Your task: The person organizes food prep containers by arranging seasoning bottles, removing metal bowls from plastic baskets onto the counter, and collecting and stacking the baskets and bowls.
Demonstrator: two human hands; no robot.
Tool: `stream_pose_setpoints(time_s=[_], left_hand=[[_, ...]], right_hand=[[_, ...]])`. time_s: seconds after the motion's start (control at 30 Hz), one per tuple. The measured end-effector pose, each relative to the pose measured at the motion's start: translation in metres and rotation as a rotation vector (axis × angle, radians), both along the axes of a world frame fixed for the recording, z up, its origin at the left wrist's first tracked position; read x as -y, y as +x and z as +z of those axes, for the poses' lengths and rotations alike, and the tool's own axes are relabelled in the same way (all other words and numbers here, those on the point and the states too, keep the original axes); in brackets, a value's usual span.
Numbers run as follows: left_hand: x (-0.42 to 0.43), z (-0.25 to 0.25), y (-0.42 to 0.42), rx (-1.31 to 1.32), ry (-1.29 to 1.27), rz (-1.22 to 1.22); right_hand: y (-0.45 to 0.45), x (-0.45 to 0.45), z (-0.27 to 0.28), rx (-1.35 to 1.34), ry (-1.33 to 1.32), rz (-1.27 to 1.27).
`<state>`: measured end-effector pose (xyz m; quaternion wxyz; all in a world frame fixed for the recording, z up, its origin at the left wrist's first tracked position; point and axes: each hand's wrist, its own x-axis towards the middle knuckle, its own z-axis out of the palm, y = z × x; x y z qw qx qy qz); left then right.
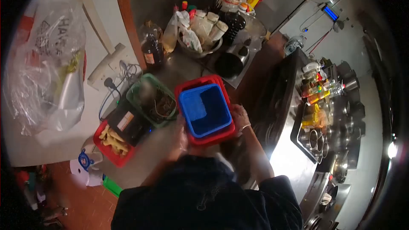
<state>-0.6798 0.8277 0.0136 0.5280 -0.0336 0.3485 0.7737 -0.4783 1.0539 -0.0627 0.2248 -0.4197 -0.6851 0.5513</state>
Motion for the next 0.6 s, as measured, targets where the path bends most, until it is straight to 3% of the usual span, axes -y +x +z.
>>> stream_pose_setpoints(time_s=[0.03, 0.17, 0.23, 0.27, 0.33, 0.37, 0.4, 0.43, 0.47, 0.5, 0.57, 0.6], left_hand=[[-0.011, -0.085, 0.001, -0.113, -0.089, 0.073], [-0.033, -0.037, 0.002, -0.126, 0.027, 0.028], [-0.034, -0.010, -0.006, -0.134, 0.082, -0.069], [-0.039, -0.006, -0.004, -0.141, 0.075, -0.086], [-0.050, 0.002, -0.001, -0.156, 0.061, -0.123], [-0.055, -0.013, 0.000, -0.137, -0.026, -0.110], [-0.059, -0.032, 0.000, -0.118, -0.114, -0.095], [-0.061, -0.048, 0.001, -0.094, -0.205, -0.079], [-0.066, -0.064, 0.000, -0.104, -0.199, -0.063], [-0.068, -0.080, -0.001, -0.572, -0.261, -0.040], [-0.091, -0.081, -0.004, -1.053, -0.321, -0.007], [-0.103, -0.068, 0.002, -0.620, -0.182, 0.097]], right_hand=[[-0.013, 0.001, 0.024, -0.041, -0.045, 0.012], [-0.020, -0.044, 0.004, -0.052, -0.102, 0.092], [-0.024, -0.065, 0.005, 0.276, 0.103, 0.153], [-0.029, -0.073, 0.008, 0.271, 0.109, 0.154], [-0.056, -0.073, 0.045, 0.060, -0.191, 0.247], [-0.071, -0.066, 0.068, -0.107, -0.343, 0.188], [-0.071, -0.083, 0.044, -0.114, -0.337, 0.202], [-0.069, -0.105, 0.001, -0.165, -0.284, 0.316], [-0.078, -0.118, 0.009, -0.024, -0.089, 0.456], [-0.088, -0.131, 0.018, 0.099, 0.121, 0.580], [-0.104, -0.156, -0.002, 0.123, 0.119, 0.601], [-0.104, -0.168, -0.028, 0.161, 0.106, 0.610]])
